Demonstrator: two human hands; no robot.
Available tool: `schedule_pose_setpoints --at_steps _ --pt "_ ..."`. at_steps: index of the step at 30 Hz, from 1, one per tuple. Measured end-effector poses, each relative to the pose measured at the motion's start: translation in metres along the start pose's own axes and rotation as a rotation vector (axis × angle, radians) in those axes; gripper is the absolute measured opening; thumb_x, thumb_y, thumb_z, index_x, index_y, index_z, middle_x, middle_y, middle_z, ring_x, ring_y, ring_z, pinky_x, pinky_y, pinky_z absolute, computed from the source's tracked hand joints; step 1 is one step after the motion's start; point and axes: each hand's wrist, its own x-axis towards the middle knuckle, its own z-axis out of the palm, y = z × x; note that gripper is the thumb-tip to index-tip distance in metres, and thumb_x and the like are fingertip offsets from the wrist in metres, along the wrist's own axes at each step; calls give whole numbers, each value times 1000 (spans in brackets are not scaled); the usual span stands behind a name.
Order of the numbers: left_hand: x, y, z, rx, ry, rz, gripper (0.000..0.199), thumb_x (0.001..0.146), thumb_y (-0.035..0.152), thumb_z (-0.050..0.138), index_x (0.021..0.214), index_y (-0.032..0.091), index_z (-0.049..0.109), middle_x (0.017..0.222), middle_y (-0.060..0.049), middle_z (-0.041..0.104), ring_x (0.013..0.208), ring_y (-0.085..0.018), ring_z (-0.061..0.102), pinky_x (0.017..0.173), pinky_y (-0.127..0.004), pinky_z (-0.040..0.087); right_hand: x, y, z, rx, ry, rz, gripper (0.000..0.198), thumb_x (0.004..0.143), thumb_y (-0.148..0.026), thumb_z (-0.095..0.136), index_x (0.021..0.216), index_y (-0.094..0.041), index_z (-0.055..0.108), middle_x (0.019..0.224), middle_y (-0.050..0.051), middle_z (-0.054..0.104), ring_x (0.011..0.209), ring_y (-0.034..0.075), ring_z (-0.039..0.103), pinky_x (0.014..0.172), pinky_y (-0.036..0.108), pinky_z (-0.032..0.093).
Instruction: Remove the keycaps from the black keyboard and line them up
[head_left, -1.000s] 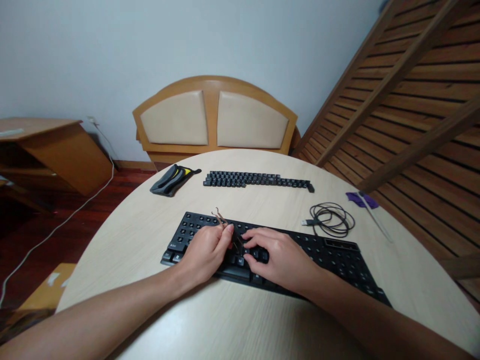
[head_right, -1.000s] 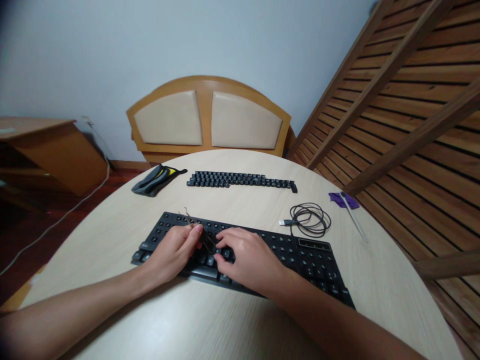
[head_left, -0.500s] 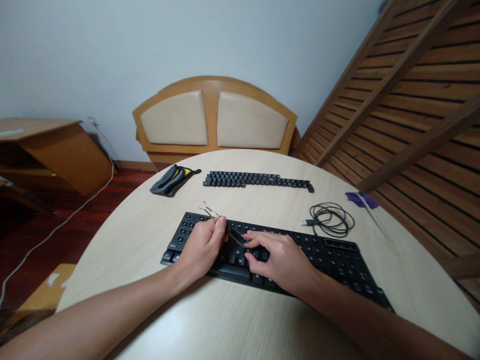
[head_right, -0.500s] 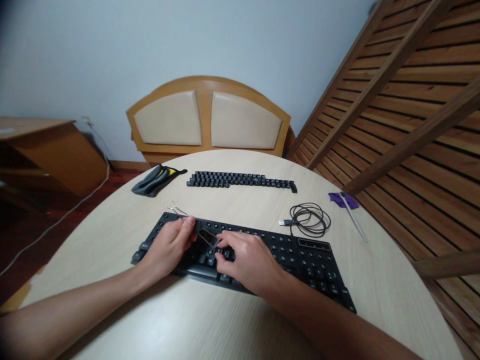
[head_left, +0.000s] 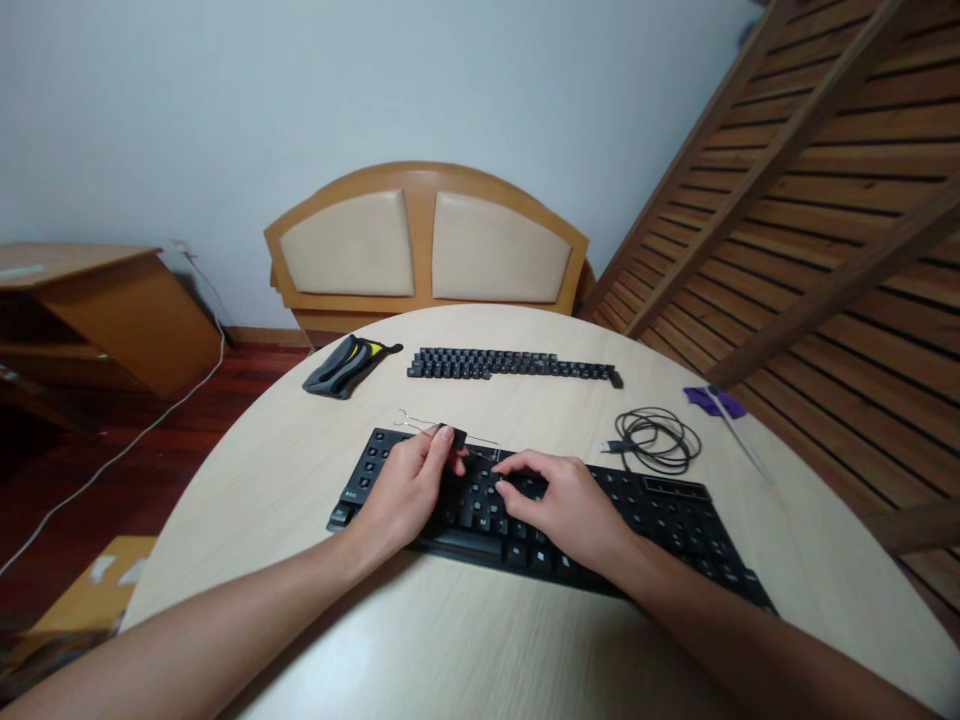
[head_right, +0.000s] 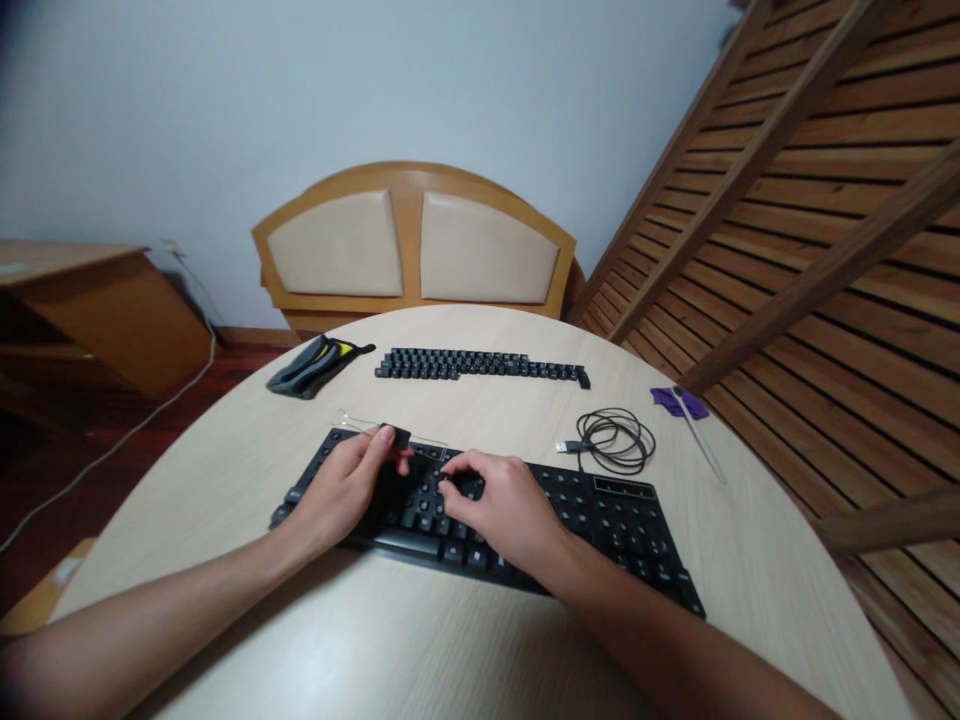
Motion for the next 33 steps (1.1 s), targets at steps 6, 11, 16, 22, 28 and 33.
schedule_pose_setpoints --at_steps 6,11,16,22,28,33 --pt "4 -5 -4 34 -38 8 48 101 42 34 85 17 72 95 -8 75 93 -24 66 89 -33 42 11 -5 -13 -75 -13 67 12 84 -27 63 90 -21 71 85 2 76 81 18 71 76 29 54" --pt "5 -8 0 69 -77 10 47 102 40 33 91 18 72 98 -8 75 95 -24 67 92 -34 42 48 -4 -32 -425 11 25 18 89 -31 58 97 -21 71 95 5 76 89 23 70 78 32 52" --pt "5 -10 0 83 -86 13 46 101 40 33 90 18 72 94 -7 76 95 -24 67 91 -33 43 107 11 -37 -678 85 24 24 93 -29 52 107 -20 69 105 9 74 97 26 68 81 35 49" --pt "5 -11 0 93 -88 6 47 101 41 33 89 19 73 93 -7 75 94 -24 67 92 -33 43 135 39 -15 -707 138 45 27 96 -29 48 114 -20 66 112 10 71 102 26 65 85 35 47" --pt "5 -11 1 95 -98 14 47 101 41 33 91 18 73 93 -7 74 93 -25 66 93 -35 43 132 56 -2 -709 119 5 24 95 -31 51 110 -22 67 116 8 68 111 23 59 89 31 46" --pt "5 -11 1 102 -97 11 48 101 42 32 92 18 73 92 -7 74 94 -25 67 93 -34 43 137 64 2 -712 89 33 22 94 -28 53 110 -23 67 109 6 71 103 23 64 83 31 48"
